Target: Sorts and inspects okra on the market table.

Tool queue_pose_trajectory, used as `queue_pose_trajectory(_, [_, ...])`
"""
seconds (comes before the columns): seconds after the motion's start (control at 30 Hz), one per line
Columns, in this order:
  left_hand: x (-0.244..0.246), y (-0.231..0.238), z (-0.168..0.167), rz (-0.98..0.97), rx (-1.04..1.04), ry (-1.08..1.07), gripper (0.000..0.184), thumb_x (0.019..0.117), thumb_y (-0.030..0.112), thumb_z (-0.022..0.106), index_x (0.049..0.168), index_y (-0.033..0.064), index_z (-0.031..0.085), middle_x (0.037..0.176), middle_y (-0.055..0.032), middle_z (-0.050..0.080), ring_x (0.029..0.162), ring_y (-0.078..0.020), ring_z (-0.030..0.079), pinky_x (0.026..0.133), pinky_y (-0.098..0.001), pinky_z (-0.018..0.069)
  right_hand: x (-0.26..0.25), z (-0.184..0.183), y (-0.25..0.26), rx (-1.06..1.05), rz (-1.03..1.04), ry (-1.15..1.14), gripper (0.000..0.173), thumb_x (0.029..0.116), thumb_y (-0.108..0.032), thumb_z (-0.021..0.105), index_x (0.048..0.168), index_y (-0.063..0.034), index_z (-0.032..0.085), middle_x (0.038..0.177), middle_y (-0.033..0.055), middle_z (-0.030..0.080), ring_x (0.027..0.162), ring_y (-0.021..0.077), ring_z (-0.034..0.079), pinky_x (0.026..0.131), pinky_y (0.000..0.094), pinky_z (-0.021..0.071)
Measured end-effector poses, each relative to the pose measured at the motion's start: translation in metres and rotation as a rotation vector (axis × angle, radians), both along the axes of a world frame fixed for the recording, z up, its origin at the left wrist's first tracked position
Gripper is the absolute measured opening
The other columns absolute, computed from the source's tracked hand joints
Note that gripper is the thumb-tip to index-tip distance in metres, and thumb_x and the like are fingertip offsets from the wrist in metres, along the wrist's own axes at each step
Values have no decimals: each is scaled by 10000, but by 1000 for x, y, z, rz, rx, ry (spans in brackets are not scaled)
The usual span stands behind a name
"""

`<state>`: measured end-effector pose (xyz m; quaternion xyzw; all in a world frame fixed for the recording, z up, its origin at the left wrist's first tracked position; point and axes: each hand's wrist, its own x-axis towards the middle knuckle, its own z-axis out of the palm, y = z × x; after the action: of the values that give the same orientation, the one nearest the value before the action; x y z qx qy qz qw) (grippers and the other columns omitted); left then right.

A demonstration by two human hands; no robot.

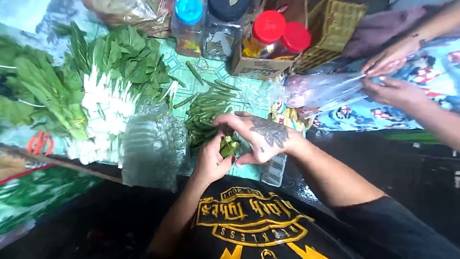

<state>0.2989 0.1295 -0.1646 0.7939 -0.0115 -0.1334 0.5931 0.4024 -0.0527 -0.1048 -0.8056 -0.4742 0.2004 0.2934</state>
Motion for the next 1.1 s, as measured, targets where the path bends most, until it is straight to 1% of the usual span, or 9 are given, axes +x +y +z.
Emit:
queue_pose_trajectory(0.17, [-25,-5,8,54,-292,-22,421,756,92,837,1128,-32,683,954,-66,746,857,-111,722,819,-324,626,-36,-10,-46,183,-113,160,761,704,-562,850,1260,-156,528,886,-116,697,857,27,677,865,317,600])
queue_pose_trajectory(0.27, [-37,-20,13,86,-670,111,270,756,-12,772,993,-7,642,805,-56,687,686,-125,669,648,-298,595,-73,-30,-56,554,-71,364,335,864,-424,800,914,-111,691,889,-30,728,982,116,694,1148,516,429])
queue_pose_trajectory(0.37, [-39,-28,15,109,-878,198,208,777,-5,728,939,48,607,722,-35,639,618,-134,625,601,-301,549,-105,-41,-63,860,-104,461,295,930,-364,762,802,-136,626,943,20,731,1047,175,696,1216,558,334])
queue_pose_trajectory(0.47, [-37,-35,21,81,-342,45,307,763,52,786,1045,-14,685,871,-63,726,782,-124,706,745,-326,617,-124,-38,-59,864,-121,338,275,970,-400,707,864,-151,659,903,-6,758,1027,161,699,1174,518,371])
queue_pose_trajectory(0.53, [-38,-41,28,26,154,7,346,800,172,783,1124,68,728,960,-46,751,888,-125,716,845,-387,605,-130,-27,-57,658,-88,129,267,1028,-396,606,949,-157,694,948,-30,751,1022,140,682,1129,522,391])
queue_pose_trajectory(0.67, [-33,-53,44,-38,736,-67,338,846,294,743,1144,135,722,940,-79,742,856,-262,718,776,-533,583,-137,-16,-64,328,-50,-58,232,1060,-343,485,977,-186,634,795,-49,642,856,122,660,1111,572,381])
queue_pose_trajectory(0.83, [-45,-61,32,-39,984,-398,157,871,195,695,973,76,688,897,-121,706,853,-330,714,728,-542,569,-133,-12,-54,807,-185,268,190,1015,-246,613,970,-61,609,935,43,695,926,137,670,895,377,555])
queue_pose_trajectory(1.0, [-30,-49,36,-56,542,15,315,846,207,725,1131,76,703,937,-77,730,821,-207,706,748,-453,594,-131,-22,-54,869,-195,370,280,927,-298,720,852,-62,588,732,9,624,682,66,605,636,251,519])
queue_pose_trajectory(1.1, [-24,-29,37,95,-334,302,232,796,27,760,987,6,630,773,-77,658,598,-142,616,558,-301,554,-136,-41,-73,1043,-159,543,224,955,-318,720,886,-125,630,809,2,703,856,135,704,1023,465,531])
